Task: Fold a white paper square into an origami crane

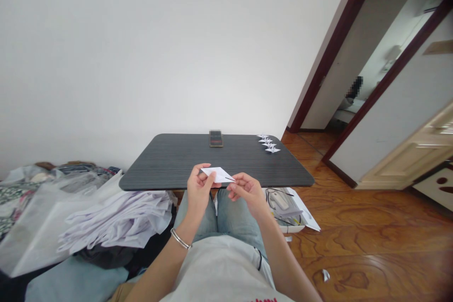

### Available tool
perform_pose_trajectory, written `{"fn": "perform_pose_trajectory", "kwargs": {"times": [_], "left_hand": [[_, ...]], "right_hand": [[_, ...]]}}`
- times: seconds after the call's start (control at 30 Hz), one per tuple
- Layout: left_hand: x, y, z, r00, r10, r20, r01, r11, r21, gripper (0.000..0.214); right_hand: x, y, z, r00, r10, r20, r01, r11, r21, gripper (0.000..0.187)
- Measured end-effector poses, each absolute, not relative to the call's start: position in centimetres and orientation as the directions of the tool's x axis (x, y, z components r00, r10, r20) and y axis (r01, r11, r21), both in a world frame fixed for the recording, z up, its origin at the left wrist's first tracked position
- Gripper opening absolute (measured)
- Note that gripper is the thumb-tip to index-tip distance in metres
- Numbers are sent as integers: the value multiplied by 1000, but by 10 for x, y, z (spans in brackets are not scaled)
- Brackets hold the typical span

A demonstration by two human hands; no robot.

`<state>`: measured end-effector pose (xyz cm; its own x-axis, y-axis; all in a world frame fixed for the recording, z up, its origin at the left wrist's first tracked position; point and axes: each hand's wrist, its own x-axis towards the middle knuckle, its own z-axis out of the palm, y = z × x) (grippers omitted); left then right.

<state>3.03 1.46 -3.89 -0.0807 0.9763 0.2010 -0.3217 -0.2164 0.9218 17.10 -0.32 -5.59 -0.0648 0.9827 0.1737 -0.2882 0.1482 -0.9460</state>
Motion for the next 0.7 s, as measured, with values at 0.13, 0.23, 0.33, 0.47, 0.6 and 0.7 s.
{"fn": "perform_pose_trajectory", "kwargs": {"times": [0.13,0.23,0.33,0.47,0.6,0.7], "left_hand": [[33,13,-40,-19,990,140,-371,-137,918,36],[33,13,-43,22,995,99,-370,-84,925,38],[33,14,-45,58,996,75,-345,-50,937,39],[32,16,-48,84,993,81,-303,-52,952,38],[31,16,-48,85,991,99,-264,-73,962,36],[30,16,-47,91,991,95,-251,-69,965,36]], "right_hand": [[167,-7,-53,2,973,231,-237,224,-945,18],[166,-8,-52,71,966,247,-201,256,-945,20],[167,-7,-51,109,964,241,-176,258,-950,20],[170,-6,-53,127,965,228,-174,248,-953,20],[170,-6,-54,173,954,243,-147,269,-952,20],[171,-8,-53,203,944,262,-106,287,-952,20]]}}
